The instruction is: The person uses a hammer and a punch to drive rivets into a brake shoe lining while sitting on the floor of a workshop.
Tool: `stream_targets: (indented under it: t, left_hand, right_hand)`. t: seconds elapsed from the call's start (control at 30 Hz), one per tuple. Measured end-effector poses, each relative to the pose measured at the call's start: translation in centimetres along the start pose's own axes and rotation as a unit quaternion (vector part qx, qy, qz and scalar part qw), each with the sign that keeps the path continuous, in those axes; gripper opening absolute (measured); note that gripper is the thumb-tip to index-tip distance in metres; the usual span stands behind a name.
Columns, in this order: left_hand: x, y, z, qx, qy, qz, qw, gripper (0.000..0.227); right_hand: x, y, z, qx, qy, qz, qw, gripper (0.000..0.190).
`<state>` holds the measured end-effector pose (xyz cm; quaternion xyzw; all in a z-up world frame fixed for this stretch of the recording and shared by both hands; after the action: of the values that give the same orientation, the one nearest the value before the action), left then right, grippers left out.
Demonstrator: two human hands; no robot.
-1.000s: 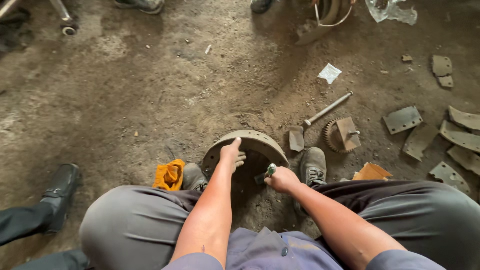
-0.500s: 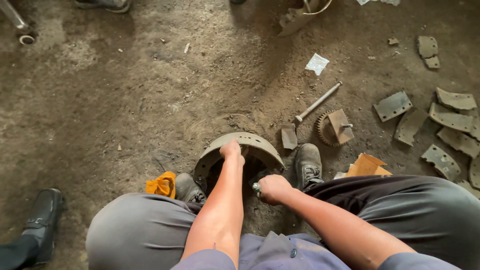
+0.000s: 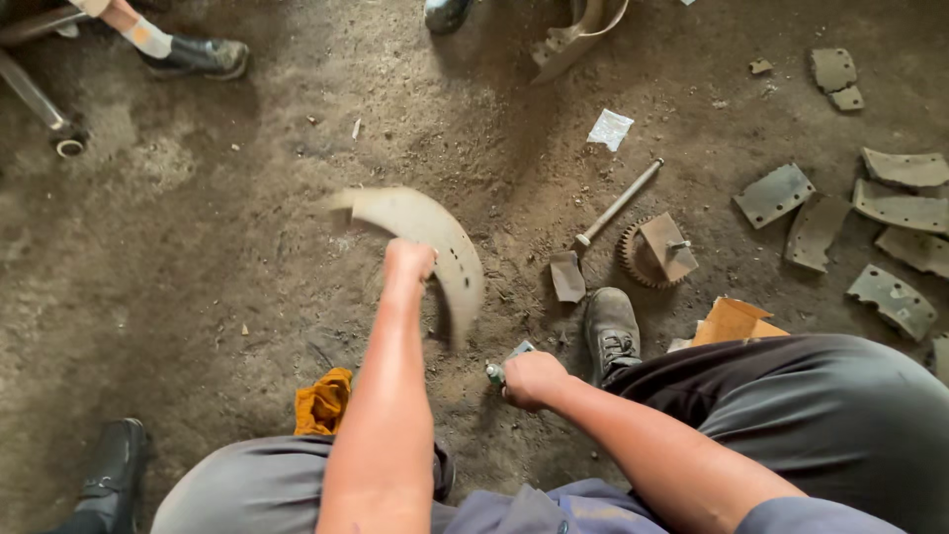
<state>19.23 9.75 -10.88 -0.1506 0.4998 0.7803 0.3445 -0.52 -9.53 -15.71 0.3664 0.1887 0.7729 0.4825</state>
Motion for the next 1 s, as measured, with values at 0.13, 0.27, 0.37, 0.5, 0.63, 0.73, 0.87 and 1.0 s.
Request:
stream_targets:
  t: [0.13, 0.27, 0.37, 0.5, 0.63, 0.73, 0.87, 1.0]
  left_hand:
    - [-4.6, 0.8, 0.5, -0.037, -0.292, -0.106, 0.95, 0.022]
    - [-3.7, 0.1, -4.2, -0.041, -0.488, -0.212, 0.846, 0.017]
    - [-2.3, -0.4, -7.0, -0.042, -0.549, -0.275, 0.789, 0.021]
    - [-0.9, -2.3, -5.6, -0.1, -0.502, -0.359, 0.781, 0.021]
    - [0.5, -1.9, -4.3, -0.145, -0.481, -0.41, 0.761, 0.011]
    - [0.6, 0.7, -4.8, -0.2, -0.443, -0.449, 0.75, 0.017]
    - [2.4, 3.7, -5.5, -0.196, -0.306, -0.421, 0.831, 0.03]
    - [5.6, 3.3, -6.2, -0.056, -0.129, -0.217, 0.966, 0.04]
  right_hand:
    - [0.0, -0.2, 0.4, 0.013, -0.018, -0.011, 1.0, 0.028]
    - [0.4, -0.2, 0.9, 0.017, -0.027, -0.036, 0.999, 0.024]
    - [0.7, 0.5, 1.4, 0.011, -0.03, -0.017, 0.999, 0.025]
    - [1.0, 0.8, 2.1, 0.004, -0.027, -0.016, 1.0, 0.025]
    - [1.3, 0.5, 2.2, 0.016, -0.035, -0.028, 0.999, 0.026]
    - [1.1, -0.1, 2.3, 0.005, -0.041, -0.03, 0.999, 0.026]
    - [1.3, -1.6, 2.6, -0.019, -0.036, -0.038, 0.998, 0.022]
    - [1.8, -1.7, 3.2, -0.01, -0.034, -0.052, 0.998, 0.025]
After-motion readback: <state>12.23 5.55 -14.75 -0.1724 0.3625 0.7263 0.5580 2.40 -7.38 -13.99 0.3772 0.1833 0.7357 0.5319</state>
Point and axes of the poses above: each hand's wrist, its own y-axis away from the middle knuckle, its own z-axis out of the back of the hand, x = y × z, the point moved 4 cm from there along -y, towards the middle knuckle, and after that the axes turned 5 degrees about x, right-handed, at the moved point
